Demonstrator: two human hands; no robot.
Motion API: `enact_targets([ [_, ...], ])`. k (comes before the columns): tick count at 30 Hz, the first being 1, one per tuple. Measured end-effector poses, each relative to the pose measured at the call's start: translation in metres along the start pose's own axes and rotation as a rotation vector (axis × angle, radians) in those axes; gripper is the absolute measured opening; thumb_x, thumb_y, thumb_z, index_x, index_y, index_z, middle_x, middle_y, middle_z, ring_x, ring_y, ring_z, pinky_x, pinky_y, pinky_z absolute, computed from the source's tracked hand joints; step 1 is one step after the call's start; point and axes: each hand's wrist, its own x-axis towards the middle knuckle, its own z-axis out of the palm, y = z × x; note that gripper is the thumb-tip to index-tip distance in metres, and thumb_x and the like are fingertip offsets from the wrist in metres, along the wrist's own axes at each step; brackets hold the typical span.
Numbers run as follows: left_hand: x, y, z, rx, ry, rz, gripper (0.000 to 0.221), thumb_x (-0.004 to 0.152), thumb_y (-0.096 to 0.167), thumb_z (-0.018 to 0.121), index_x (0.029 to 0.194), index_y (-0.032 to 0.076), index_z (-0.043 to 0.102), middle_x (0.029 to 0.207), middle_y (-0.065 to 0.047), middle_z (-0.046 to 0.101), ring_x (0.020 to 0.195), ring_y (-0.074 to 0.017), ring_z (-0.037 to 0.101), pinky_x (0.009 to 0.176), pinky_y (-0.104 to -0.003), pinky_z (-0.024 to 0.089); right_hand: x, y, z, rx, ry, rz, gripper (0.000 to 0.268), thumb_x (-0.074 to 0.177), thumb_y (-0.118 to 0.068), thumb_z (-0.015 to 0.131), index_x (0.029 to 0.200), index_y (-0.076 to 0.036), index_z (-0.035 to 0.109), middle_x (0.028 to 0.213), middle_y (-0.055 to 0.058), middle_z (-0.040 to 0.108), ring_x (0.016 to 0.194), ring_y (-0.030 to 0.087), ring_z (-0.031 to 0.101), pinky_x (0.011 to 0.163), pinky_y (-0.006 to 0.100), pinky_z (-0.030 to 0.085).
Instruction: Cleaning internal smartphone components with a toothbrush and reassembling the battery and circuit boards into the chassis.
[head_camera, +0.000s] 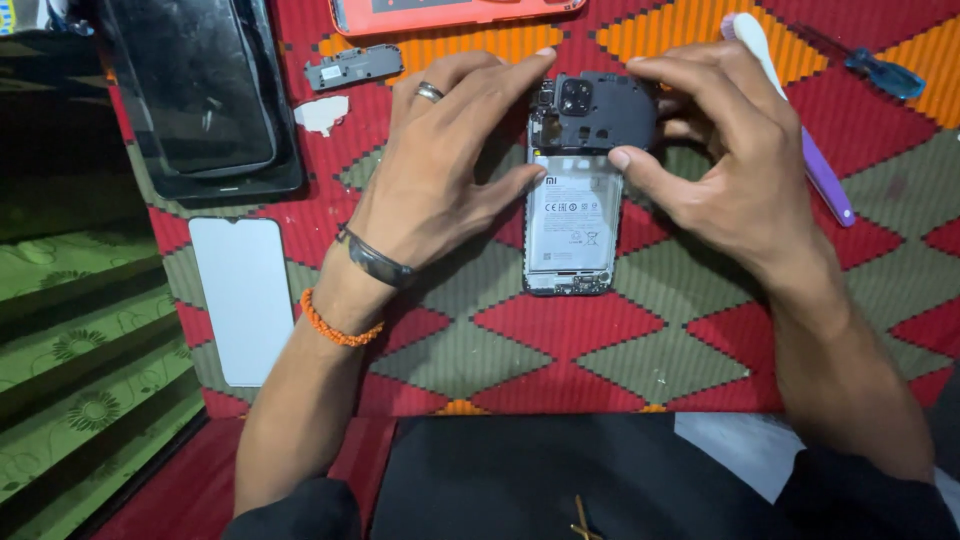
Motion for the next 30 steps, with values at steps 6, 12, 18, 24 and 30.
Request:
enact_targets([
  [6,-0.001,0.003,-0.002,0.019,-0.007,-0.004,0.080,0.103,0.028,0.087,0.160,0.016,0.031,0.151,-0.008,0.062,0.141,-0.0305,0.050,0.114,-0.048,0.035,0.003,0.015,0.003,-0.179,-0.020,-0.189,0.053,0.101,-0.007,0.089,0.143,0.011,0.062,0.131,0.027,0.051,0.125,0.041,0.052,0.102,0.047,0.052],
  [12,-0.002,0.002,-0.001,0.030,-0.013,0.000,0.079,0.107,0.032,0.084,0.161,0.017,0.029,0.155,-0.009,0.059,0.142,-0.0305,0.050,0.115,-0.049,0.034,0.004,0.015,0.004,-0.141,-0.053,-0.177,0.055,0.102,-0.010,0.087,0.146,0.010,0.061,0.131,0.026,0.048,0.125,0.041,0.052,0.106,0.047,0.052],
  [18,-0.001,0.004,-0.003,0.005,-0.030,-0.012,0.074,0.108,0.032,0.080,0.161,0.017,0.029,0.154,-0.008,0.058,0.141,-0.0305,0.050,0.115,-0.049,0.033,0.003,0.018,0.007,-0.163,-0.051,-0.148,0.054,0.104,-0.015,0.084,0.147,0.009,0.061,0.129,0.025,0.049,0.125,0.040,0.051,0.105,0.047,0.049],
  [24,0.000,0.006,-0.003,0.040,-0.003,0.006,0.071,0.109,0.033,0.080,0.159,0.014,0.033,0.152,-0.009,0.057,0.140,-0.0293,0.051,0.116,-0.048,0.035,0.004,0.018,0.008,-0.161,-0.051,-0.147,0.055,0.103,-0.014,0.085,0.147,0.009,0.061,0.128,0.024,0.050,0.124,0.039,0.051,0.105,0.046,0.048],
  [30,0.004,0.010,-0.004,0.074,0.037,0.007,0.059,0.112,0.032,0.074,0.155,0.013,0.039,0.145,-0.010,0.059,0.130,-0.0288,0.056,0.110,-0.047,0.039,0.004,0.018,0.008,-0.149,-0.046,-0.149,0.054,0.103,-0.015,0.085,0.146,0.008,0.062,0.128,0.023,0.050,0.124,0.039,0.051,0.104,0.046,0.048],
])
